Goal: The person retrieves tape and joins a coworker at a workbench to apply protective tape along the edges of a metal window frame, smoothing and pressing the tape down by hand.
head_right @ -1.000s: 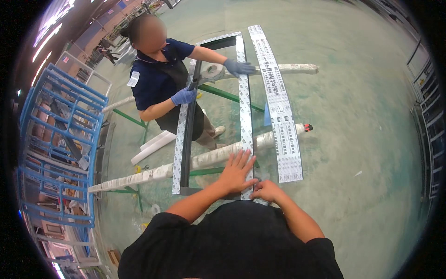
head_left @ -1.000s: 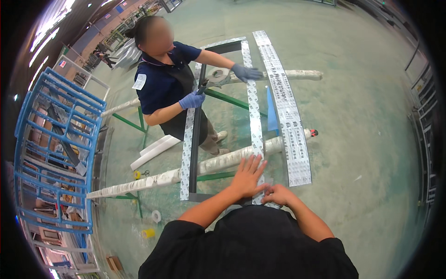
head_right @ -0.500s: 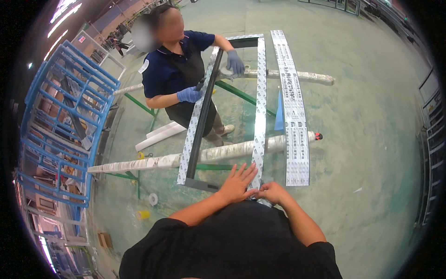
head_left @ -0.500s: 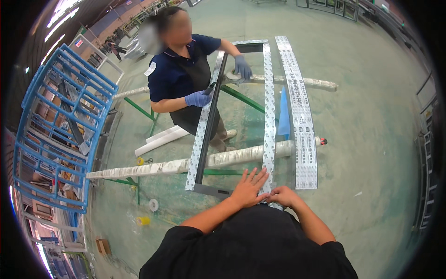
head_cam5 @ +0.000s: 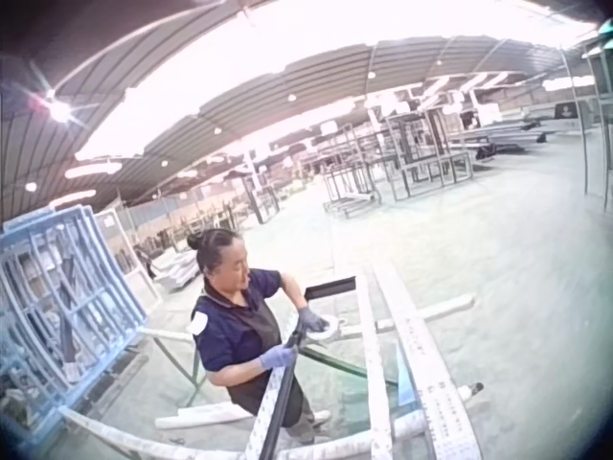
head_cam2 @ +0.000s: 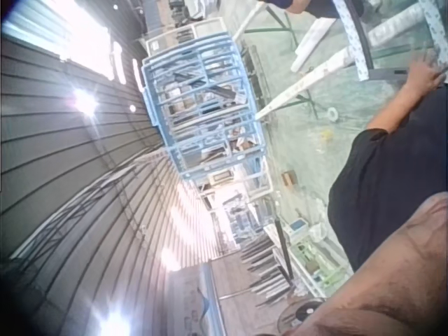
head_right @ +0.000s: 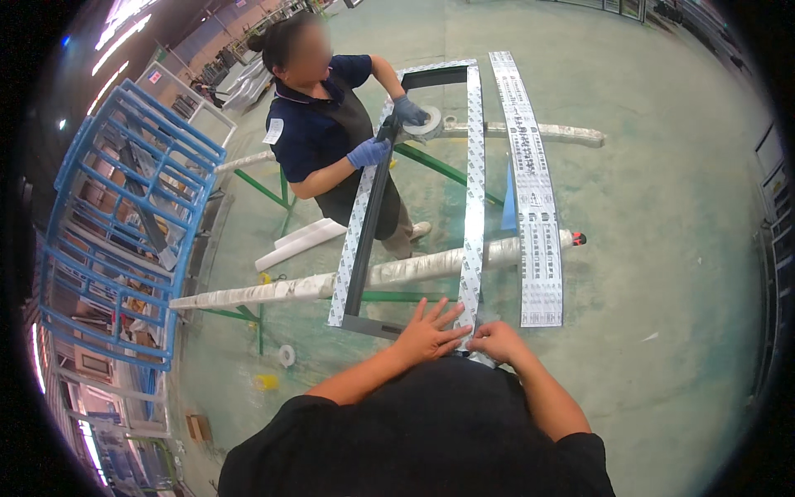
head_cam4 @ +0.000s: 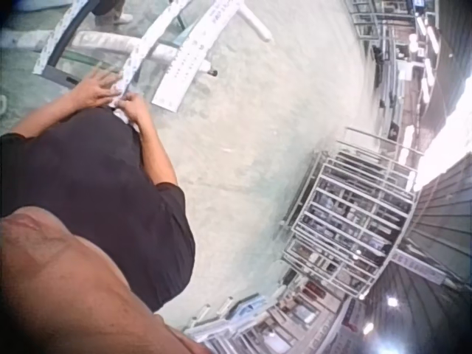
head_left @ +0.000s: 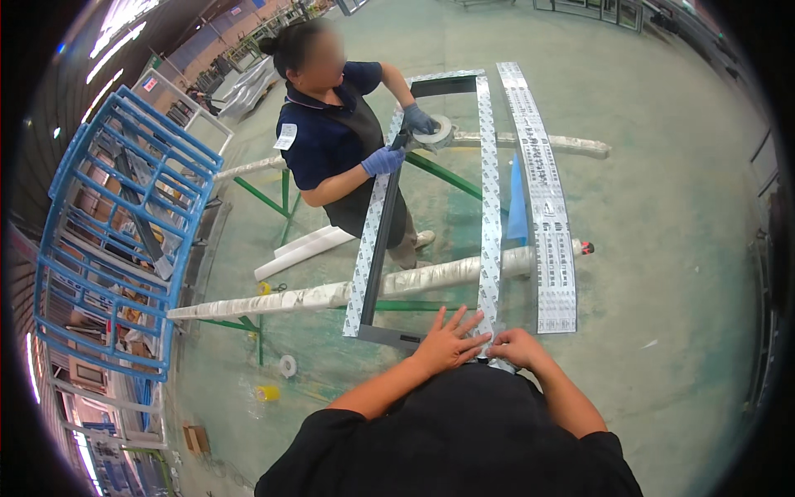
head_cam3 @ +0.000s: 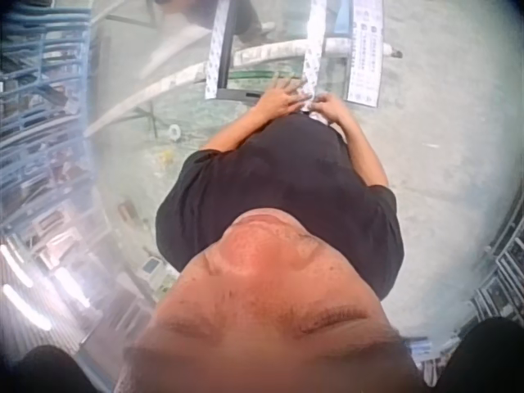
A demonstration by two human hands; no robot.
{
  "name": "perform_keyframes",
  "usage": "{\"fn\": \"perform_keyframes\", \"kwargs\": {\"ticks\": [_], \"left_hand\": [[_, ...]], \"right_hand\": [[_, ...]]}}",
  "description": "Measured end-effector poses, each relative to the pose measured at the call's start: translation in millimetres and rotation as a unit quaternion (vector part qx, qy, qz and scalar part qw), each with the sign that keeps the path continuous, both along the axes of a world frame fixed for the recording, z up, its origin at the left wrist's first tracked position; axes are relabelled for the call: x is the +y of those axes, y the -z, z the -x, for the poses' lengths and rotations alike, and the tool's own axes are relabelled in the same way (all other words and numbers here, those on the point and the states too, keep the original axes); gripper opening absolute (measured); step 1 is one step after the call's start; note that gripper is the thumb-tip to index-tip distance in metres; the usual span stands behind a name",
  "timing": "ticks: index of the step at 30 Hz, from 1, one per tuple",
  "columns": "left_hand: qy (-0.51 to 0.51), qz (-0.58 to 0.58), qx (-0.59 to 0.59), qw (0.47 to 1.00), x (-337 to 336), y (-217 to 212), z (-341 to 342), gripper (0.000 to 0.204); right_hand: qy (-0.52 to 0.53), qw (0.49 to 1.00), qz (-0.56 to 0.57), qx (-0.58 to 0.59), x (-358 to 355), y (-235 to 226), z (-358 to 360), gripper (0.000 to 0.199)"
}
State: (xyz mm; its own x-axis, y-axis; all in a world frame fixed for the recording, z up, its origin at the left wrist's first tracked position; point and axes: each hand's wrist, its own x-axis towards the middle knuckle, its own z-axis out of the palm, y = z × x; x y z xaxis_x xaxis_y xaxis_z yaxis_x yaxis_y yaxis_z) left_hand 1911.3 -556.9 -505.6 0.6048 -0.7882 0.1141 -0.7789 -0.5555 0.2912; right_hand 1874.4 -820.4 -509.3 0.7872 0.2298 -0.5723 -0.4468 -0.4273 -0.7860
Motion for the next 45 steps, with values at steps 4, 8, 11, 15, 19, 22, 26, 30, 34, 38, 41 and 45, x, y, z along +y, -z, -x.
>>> {"fn": "perform_keyframes", "kwargs": {"ticks": [4, 8, 11, 15, 19, 22, 26, 30, 34, 38, 41, 45], "left_hand": [[0.029, 0.011, 0.008, 0.999, 1, 0, 2, 0.044], [0.053, 0.020, 0.025, 0.998, 4, -3, -2, 0.044], [0.072, 0.022, 0.029, 0.997, 9, -2, -4, 0.043], [0.112, 0.022, 0.049, 0.992, 17, -1, -2, 0.046], [0.122, 0.025, 0.076, 0.989, 17, 3, 1, 0.046], [0.133, 0.051, 0.050, 0.989, 18, 12, 5, 0.050], [0.090, 0.083, 0.089, 0.989, 28, 12, 10, 0.044], [0.029, 0.125, 0.078, 0.989, 41, 10, 23, 0.032], [-0.098, 0.252, 0.059, 0.961, 44, 4, 47, 0.021], [-0.349, 0.464, 0.297, 0.758, 51, -3, 66, 0.028], [-0.399, 0.606, 0.309, 0.615, 67, -17, 46, 0.047], [-0.451, 0.692, 0.334, 0.454, 88, -53, 16, 0.063]], "right_hand": [[0.027, 0.998, -0.009, -0.051, -5, 9, 1, 0.034], [0.107, 0.993, 0.006, -0.054, -19, -8, -8, 0.039], [0.197, 0.971, -0.044, -0.126, -25, -20, -17, 0.040], [0.284, 0.932, -0.184, -0.131, -24, -32, -27, 0.043], [0.326, 0.889, -0.303, -0.110, -11, -25, -25, 0.042], [0.322, 0.872, -0.359, -0.081, -2, -8, -27, 0.042], [0.282, 0.879, -0.380, -0.062, 10, -7, -25, 0.039], [0.197, 0.913, -0.354, -0.043, 12, -9, -24, 0.032], [0.178, 0.917, -0.353, -0.056, 28, -20, -22, 0.026], [0.150, 0.934, -0.320, -0.052, 38, -9, -18, 0.023], [0.141, 0.937, -0.313, -0.063, 44, -3, -15, 0.021], [0.095, 0.963, -0.229, -0.109, 47, 6, -14, 0.021]]}}
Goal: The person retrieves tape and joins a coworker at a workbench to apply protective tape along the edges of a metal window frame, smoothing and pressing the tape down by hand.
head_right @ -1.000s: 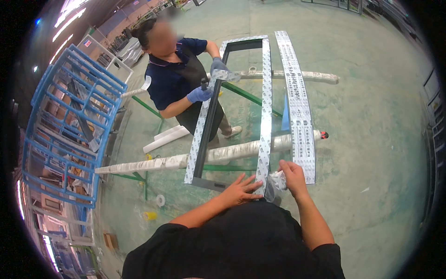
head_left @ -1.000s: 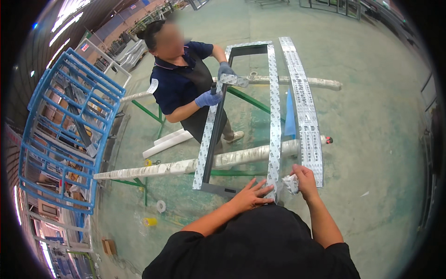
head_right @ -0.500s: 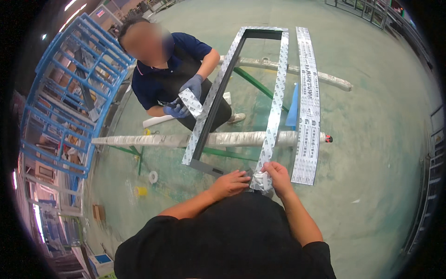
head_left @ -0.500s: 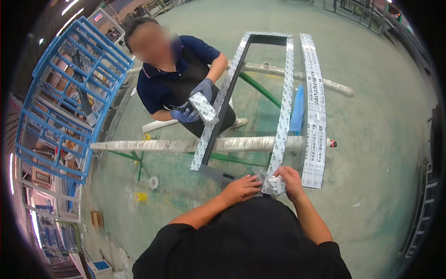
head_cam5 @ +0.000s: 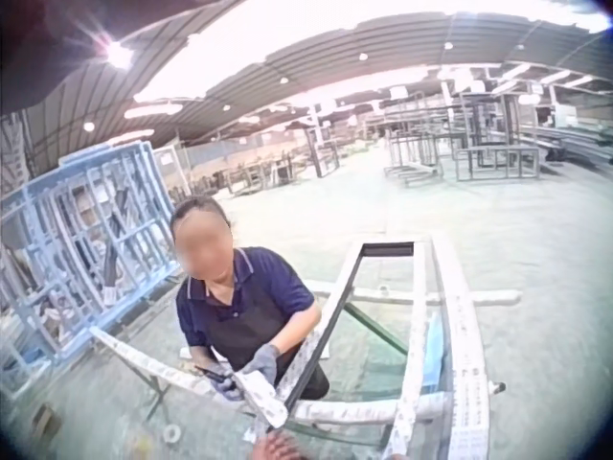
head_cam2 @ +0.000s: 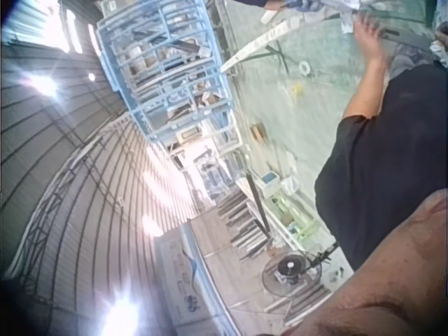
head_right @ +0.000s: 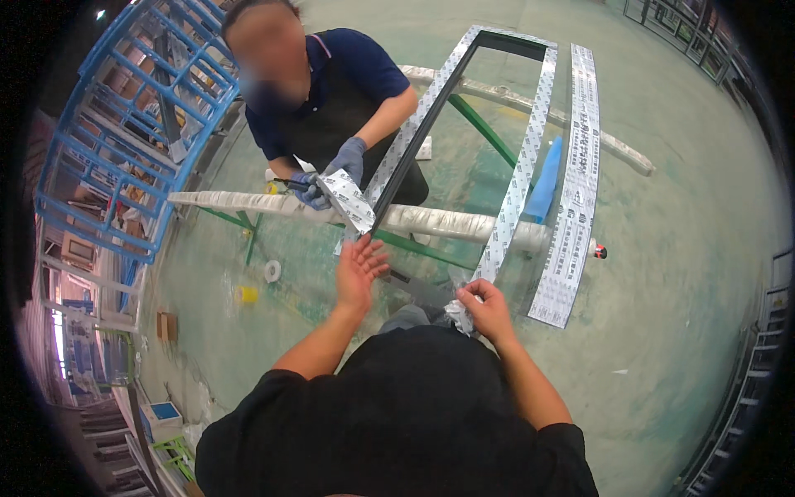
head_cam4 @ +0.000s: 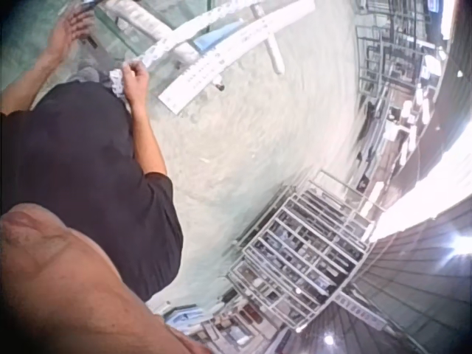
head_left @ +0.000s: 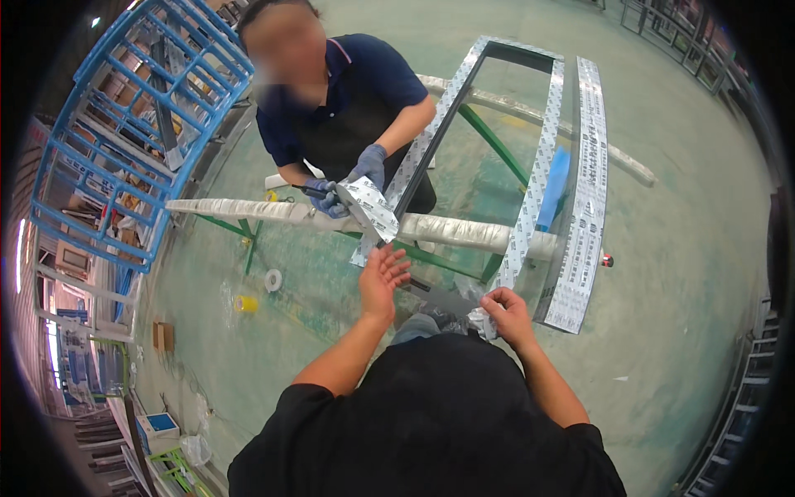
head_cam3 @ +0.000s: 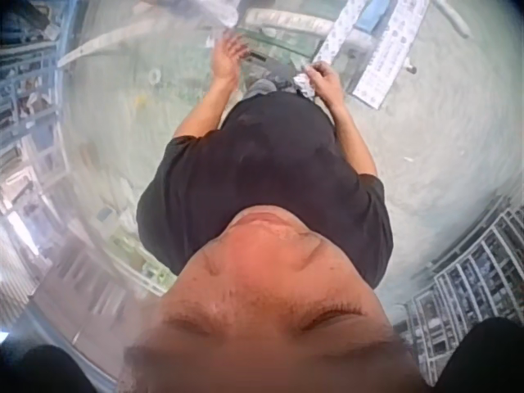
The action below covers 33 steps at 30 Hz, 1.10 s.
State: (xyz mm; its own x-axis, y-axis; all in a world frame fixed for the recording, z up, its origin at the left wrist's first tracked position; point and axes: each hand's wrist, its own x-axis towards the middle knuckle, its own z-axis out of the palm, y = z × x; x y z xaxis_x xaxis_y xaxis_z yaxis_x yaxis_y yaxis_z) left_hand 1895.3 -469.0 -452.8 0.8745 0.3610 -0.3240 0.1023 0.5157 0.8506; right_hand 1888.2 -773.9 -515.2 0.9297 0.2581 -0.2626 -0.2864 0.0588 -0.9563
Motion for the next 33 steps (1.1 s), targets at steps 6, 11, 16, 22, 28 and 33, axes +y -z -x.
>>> {"fn": "perform_keyframes", "kwargs": {"ticks": [6, 11, 16, 22, 28, 33], "left_hand": [[-0.015, -0.042, 0.028, 0.999, 17, -12, -18, 0.038], [-0.008, -0.098, 0.001, 0.995, 18, -5, -12, 0.027], [0.004, -0.149, -0.009, 0.989, 13, -10, 9, 0.029], [-0.125, -0.038, -0.018, 0.991, 64, -7, 16, 0.031], [-0.126, -0.010, -0.004, 0.992, 81, -20, 53, 0.032], [-0.158, -0.017, 0.014, 0.987, 36, -36, 102, 0.032]], "right_hand": [[0.002, 0.994, 0.099, -0.052, 8, -6, 3, 0.023], [0.075, 0.996, -0.007, -0.056, 3, 19, 12, 0.018], [0.096, 0.990, 0.038, -0.096, 10, 17, 14, 0.017], [0.078, 0.993, 0.063, -0.064, 16, 2, 14, 0.014], [-0.202, 0.963, 0.174, 0.045, 65, -43, -1, 0.030], [-0.358, 0.930, -0.006, 0.085, 152, -80, -29, 0.052]]}}
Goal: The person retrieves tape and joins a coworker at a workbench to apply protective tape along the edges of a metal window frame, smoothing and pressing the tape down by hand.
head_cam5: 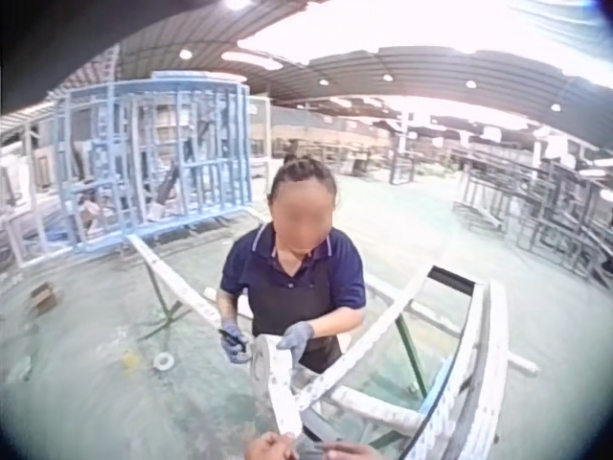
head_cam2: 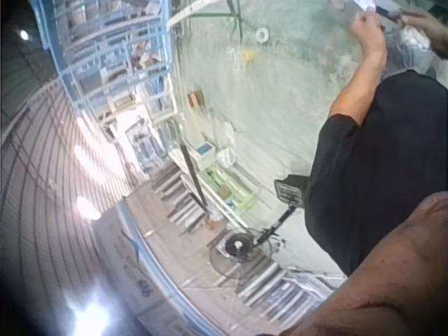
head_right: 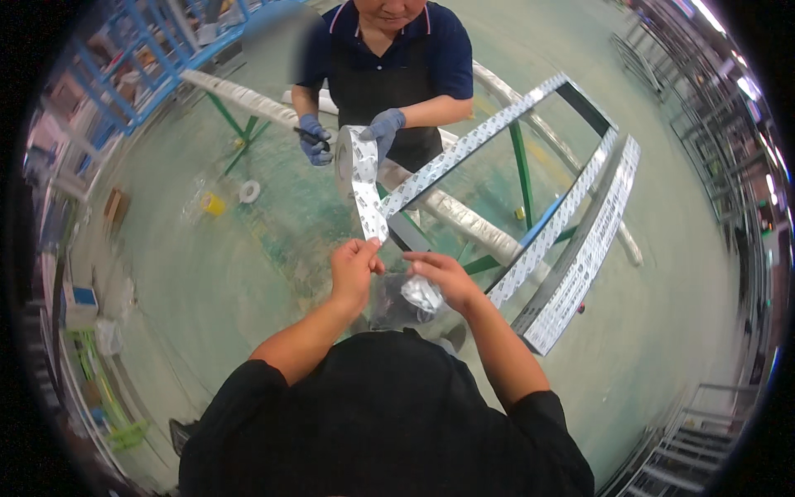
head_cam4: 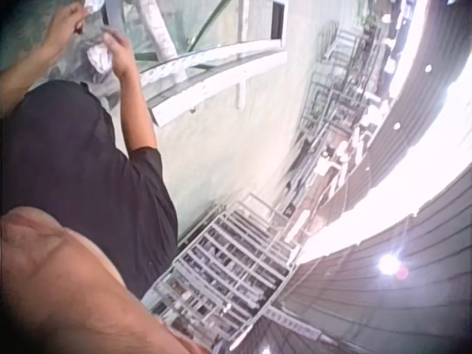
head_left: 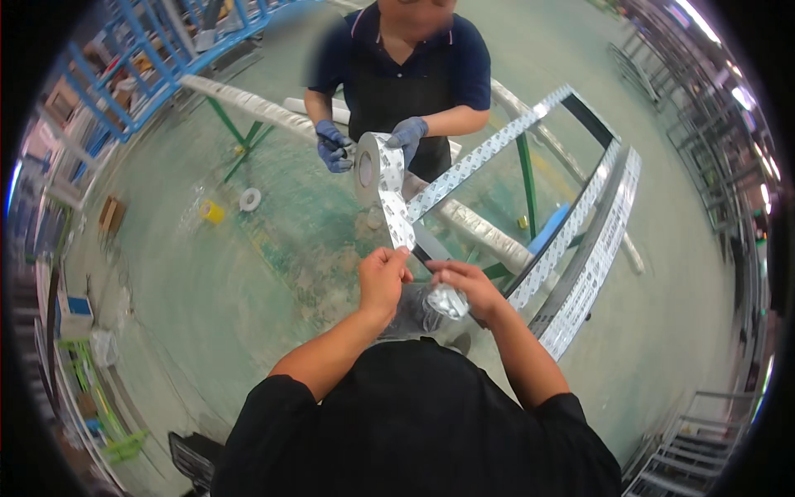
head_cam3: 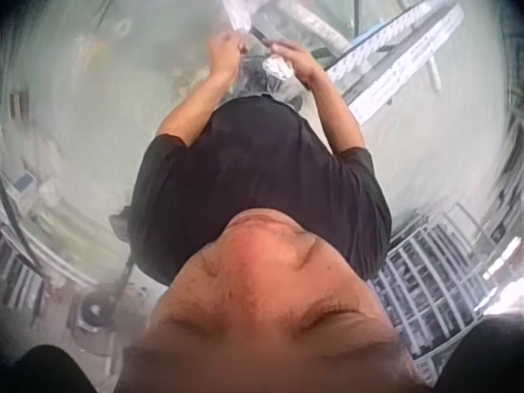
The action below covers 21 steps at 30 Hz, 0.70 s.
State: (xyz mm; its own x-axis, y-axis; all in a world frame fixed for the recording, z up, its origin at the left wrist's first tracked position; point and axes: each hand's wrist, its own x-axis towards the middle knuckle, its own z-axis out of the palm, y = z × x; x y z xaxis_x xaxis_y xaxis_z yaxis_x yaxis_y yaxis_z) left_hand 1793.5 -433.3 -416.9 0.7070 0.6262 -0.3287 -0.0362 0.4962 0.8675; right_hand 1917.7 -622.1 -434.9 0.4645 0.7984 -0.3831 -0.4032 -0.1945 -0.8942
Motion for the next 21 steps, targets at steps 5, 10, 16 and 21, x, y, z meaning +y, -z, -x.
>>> {"fn": "perform_keyframes", "kwargs": {"ticks": [5, 10, 16, 21], "left_hand": [[-0.025, -0.005, 0.046, 0.999, -75, 19, 38, 0.031], [-0.098, 0.028, 0.060, 0.993, -174, 39, 50, 0.030], [-0.147, 0.037, 0.045, 0.987, -261, 34, 44, 0.030], [-0.119, 0.028, 0.079, 0.989, -292, 44, 34, 0.031]], "right_hand": [[-0.062, 0.987, -0.009, 0.146, 12, 4, -17, 0.044], [-0.189, 0.973, 0.052, 0.118, -48, 12, -16, 0.023], [-0.164, 0.983, 0.036, 0.078, -128, 35, -19, 0.021], [-0.165, 0.982, 0.057, -0.070, -166, 27, -25, 0.028]]}}
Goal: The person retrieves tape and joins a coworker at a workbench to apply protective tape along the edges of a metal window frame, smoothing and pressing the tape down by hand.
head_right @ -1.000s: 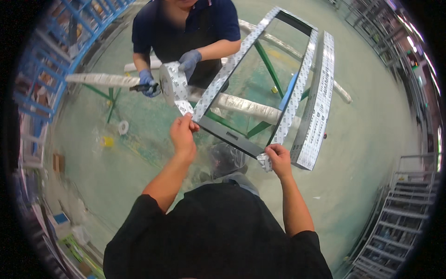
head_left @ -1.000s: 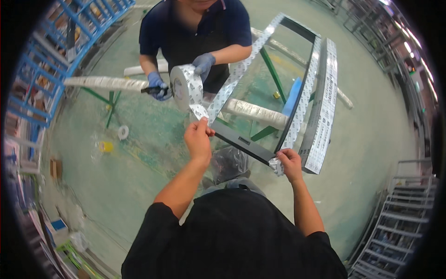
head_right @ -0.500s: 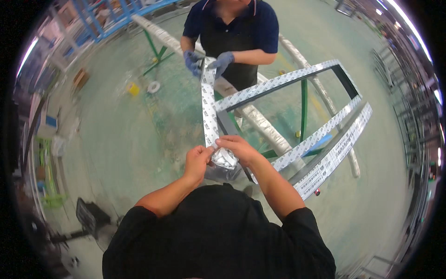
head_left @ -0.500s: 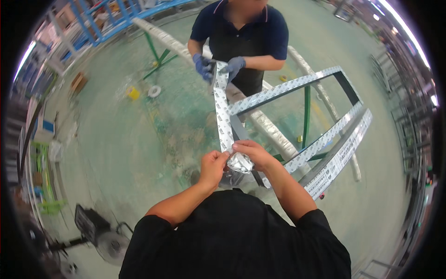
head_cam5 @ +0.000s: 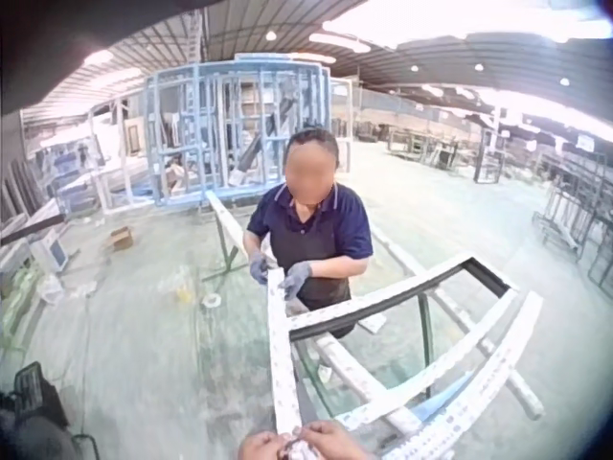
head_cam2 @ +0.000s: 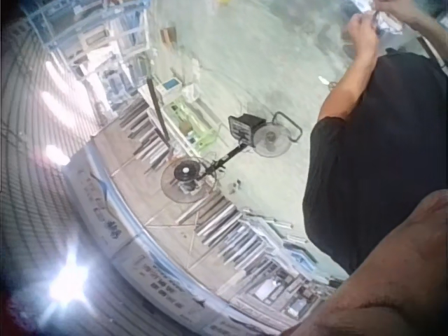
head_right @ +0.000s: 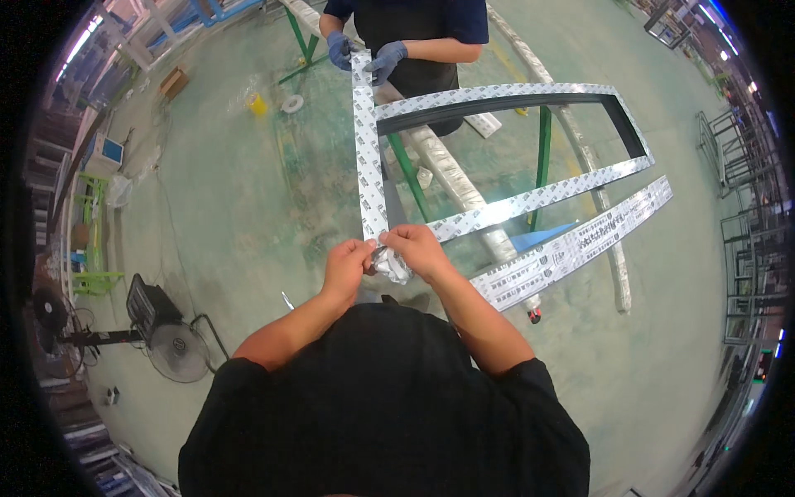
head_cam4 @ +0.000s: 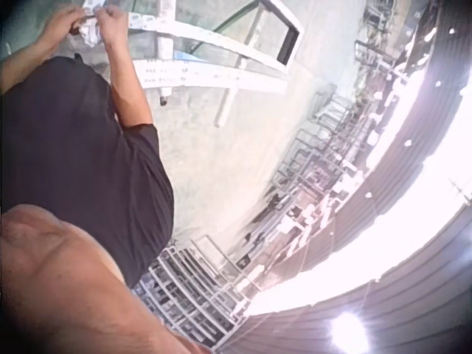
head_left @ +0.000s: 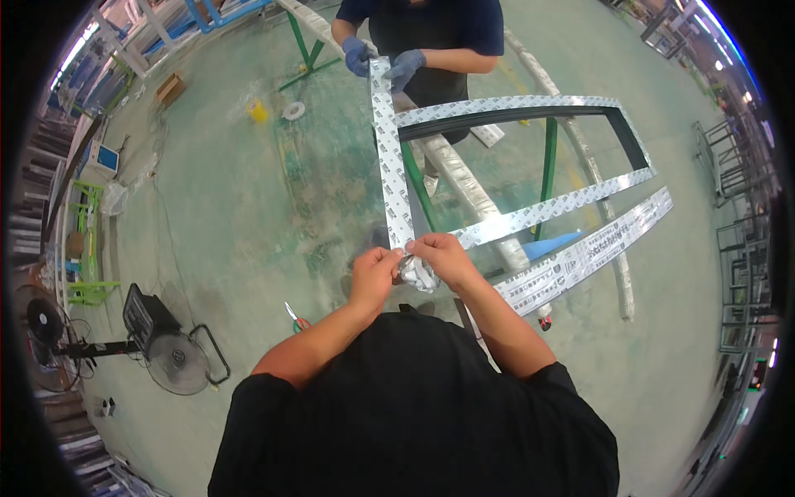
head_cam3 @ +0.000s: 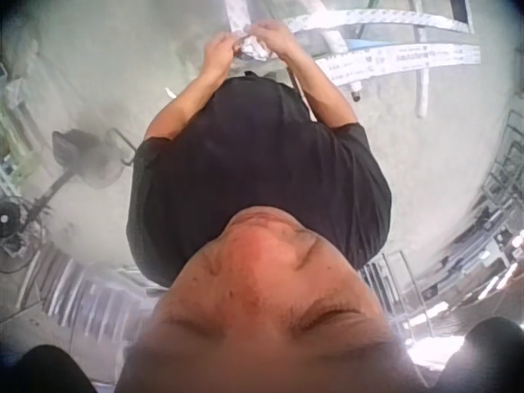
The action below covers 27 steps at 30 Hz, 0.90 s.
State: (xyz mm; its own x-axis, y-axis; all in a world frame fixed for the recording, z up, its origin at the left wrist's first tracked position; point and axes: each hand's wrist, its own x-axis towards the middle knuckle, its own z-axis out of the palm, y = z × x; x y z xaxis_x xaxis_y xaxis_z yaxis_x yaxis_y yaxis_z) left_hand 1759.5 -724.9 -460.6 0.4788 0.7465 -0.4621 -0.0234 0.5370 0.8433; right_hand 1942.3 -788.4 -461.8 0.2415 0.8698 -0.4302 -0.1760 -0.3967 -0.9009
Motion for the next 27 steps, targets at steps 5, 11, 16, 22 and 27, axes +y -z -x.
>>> {"fn": "perform_keyframes", "kwargs": {"ticks": [5, 11, 16, 22, 27], "left_hand": [[0.005, -0.028, 0.017, 0.999, -17, 17, -25, 0.034], [0.005, -0.026, 0.026, 0.999, -2, 49, -56, 0.028], [-0.007, -0.031, 0.088, 0.996, 10, 45, -68, 0.023], [0.027, -0.050, 0.122, 0.991, 18, 45, -68, 0.020], [0.054, -0.054, 0.138, 0.988, 20, 68, -65, 0.023]], "right_hand": [[-0.011, 0.988, 0.036, -0.148, -12, -6, -19, 0.033], [-0.081, 0.945, 0.071, -0.308, 9, 9, -56, 0.044], [-0.157, 0.911, 0.073, -0.373, 37, 8, -67, 0.042], [-0.204, 0.888, 0.088, -0.403, 48, 14, -69, 0.041], [-0.262, 0.846, 0.108, -0.451, 54, -3, -55, 0.039]]}}
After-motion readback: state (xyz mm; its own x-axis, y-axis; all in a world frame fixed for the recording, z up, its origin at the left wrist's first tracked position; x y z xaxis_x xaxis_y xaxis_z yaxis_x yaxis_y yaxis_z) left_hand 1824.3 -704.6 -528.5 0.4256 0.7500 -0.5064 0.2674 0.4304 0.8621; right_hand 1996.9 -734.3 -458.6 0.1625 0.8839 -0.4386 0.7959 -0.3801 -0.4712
